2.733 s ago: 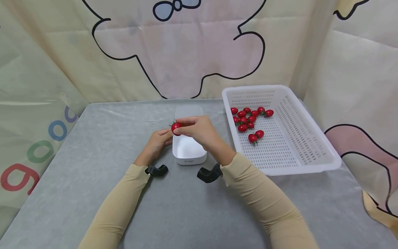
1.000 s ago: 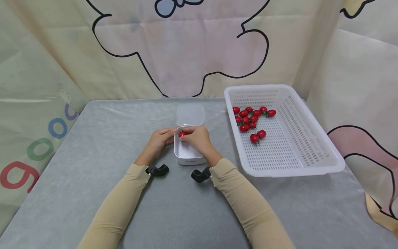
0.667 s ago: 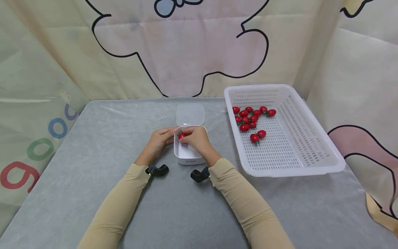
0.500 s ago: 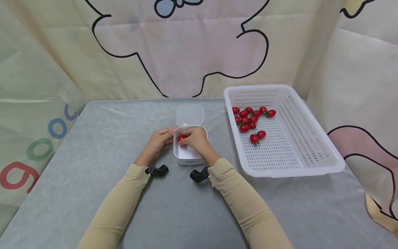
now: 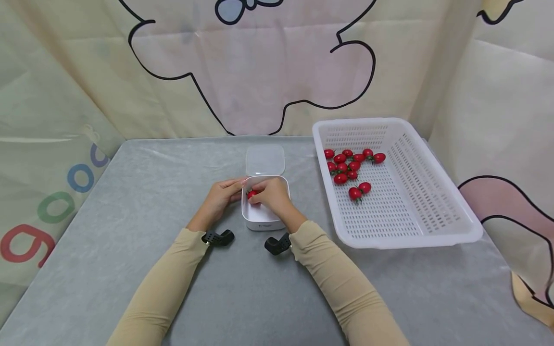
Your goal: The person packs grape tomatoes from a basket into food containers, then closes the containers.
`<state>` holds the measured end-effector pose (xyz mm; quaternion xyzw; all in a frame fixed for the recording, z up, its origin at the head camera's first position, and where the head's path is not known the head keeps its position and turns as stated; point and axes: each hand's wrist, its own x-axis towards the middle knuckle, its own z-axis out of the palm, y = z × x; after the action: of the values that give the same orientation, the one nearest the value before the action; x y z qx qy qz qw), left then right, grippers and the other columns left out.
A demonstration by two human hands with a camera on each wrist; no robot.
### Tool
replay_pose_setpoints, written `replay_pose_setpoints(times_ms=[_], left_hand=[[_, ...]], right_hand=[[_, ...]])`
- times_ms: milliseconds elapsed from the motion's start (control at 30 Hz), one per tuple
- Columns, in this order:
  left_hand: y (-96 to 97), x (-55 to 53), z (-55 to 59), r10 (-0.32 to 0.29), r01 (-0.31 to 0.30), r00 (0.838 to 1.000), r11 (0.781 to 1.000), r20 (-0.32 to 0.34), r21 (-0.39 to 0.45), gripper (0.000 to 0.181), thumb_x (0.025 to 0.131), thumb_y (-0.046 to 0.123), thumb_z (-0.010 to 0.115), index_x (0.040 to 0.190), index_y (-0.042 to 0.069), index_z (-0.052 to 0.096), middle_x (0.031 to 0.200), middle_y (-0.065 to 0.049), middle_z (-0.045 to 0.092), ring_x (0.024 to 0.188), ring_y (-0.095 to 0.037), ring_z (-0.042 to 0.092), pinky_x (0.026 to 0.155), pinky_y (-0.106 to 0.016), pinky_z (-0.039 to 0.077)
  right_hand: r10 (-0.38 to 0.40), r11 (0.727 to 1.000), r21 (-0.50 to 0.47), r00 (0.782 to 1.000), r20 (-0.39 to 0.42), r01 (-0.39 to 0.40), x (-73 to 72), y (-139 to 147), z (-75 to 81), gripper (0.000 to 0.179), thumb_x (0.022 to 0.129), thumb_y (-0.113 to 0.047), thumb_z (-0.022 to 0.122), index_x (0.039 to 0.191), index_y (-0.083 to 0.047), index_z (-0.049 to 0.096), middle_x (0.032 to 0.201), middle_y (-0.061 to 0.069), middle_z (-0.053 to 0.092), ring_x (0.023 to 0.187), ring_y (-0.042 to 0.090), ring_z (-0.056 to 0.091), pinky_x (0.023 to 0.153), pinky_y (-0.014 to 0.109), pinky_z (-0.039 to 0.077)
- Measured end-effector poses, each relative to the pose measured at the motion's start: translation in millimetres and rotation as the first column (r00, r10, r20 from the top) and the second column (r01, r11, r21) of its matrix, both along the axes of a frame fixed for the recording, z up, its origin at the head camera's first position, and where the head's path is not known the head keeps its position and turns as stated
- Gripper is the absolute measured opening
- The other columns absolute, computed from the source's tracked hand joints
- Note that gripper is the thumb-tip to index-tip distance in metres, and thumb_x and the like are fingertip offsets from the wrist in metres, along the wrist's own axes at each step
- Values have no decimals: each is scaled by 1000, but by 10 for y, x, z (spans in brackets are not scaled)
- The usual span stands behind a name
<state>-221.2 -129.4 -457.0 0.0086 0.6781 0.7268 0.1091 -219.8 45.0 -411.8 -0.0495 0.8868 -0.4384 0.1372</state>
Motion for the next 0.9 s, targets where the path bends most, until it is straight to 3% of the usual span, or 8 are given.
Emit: replay_pose_setpoints(times_ms=[300, 600, 900], left_hand=[[-10, 1, 9, -5, 6, 1000, 1000, 2, -24, 38, 100, 20, 61, 131, -3, 62, 139, -17, 60, 115, -13, 64, 97, -31, 57], [15, -4, 6, -6, 6, 1000, 1000, 7, -4, 38, 100, 18, 61, 131, -4, 61, 140, -18, 60, 119, -16, 63, 100, -33, 56], [6, -15, -10, 4, -5, 1000, 1000, 10, 17, 37, 100, 15, 60, 130, -6, 61, 139, -20, 59, 111, -11, 65, 99, -32, 56]], right_hand=[[9, 1000, 3, 1000, 1, -9, -1, -6, 11, 36, 76, -15, 86, 109, -6, 77, 105, 7, 77, 95, 13, 66, 70, 17, 47], [3, 1000, -2, 1000, -18, -3, -8, 18, -15, 39, 76, -14, 85, 113, -7, 75, 111, 7, 76, 108, 19, 69, 93, 33, 55], [-8, 999, -36, 1000, -27, 7, -9, 6, -9, 37, 76, -12, 85, 111, -4, 76, 111, 9, 75, 108, 22, 69, 94, 36, 56]])
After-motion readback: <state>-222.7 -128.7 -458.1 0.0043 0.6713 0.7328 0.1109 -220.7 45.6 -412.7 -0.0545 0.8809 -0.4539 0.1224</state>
